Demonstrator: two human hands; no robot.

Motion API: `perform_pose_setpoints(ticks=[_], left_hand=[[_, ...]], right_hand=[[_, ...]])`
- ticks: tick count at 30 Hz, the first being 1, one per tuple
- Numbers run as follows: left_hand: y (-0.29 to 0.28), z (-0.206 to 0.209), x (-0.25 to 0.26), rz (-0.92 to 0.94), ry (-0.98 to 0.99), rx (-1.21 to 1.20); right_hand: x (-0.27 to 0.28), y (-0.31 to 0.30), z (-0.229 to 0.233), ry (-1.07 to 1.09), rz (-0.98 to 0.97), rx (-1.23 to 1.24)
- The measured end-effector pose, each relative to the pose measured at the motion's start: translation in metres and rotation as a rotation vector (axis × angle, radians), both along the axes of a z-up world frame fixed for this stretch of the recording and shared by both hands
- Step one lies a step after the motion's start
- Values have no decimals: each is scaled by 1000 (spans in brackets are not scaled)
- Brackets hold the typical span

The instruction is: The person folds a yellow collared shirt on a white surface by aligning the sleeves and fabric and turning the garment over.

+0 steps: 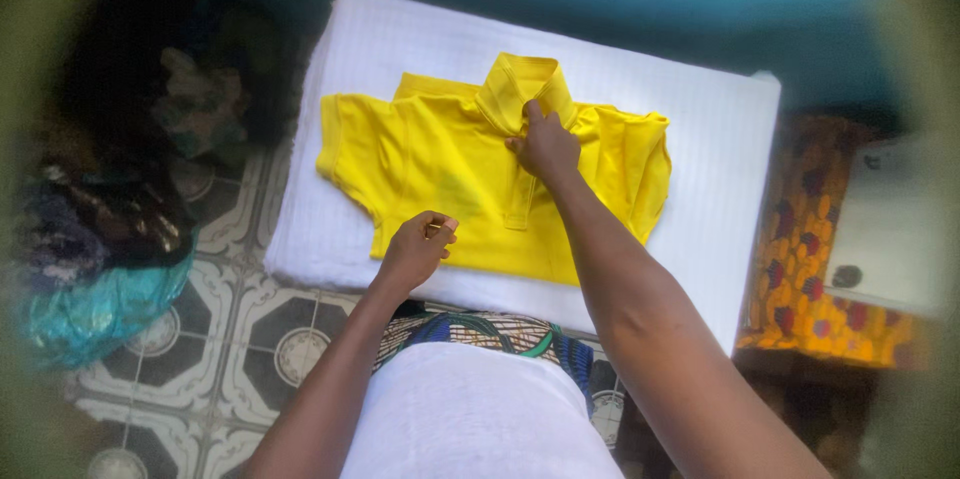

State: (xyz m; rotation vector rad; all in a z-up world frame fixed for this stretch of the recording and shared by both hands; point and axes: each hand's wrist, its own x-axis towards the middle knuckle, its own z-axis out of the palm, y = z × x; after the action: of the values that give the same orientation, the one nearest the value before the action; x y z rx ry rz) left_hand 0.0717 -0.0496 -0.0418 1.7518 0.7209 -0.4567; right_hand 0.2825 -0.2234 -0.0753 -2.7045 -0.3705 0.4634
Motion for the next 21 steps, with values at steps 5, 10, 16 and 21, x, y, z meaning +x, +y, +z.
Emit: perform_pose_setpoints(ticks=[5,10,16,21], left_hand=[[-8,-6,-9,40,-6,20],[-15,28,12,128,-32,80],[-23,12,21,130,8,352],[-21,-15,3,-12,21,508]], right_hand=[[-17,-7,-16,-240,47,262],[-93,-16,24,-238,28,354],[-207,-24,50,252,170,234],[-204,-53,38,180,-65,-8]])
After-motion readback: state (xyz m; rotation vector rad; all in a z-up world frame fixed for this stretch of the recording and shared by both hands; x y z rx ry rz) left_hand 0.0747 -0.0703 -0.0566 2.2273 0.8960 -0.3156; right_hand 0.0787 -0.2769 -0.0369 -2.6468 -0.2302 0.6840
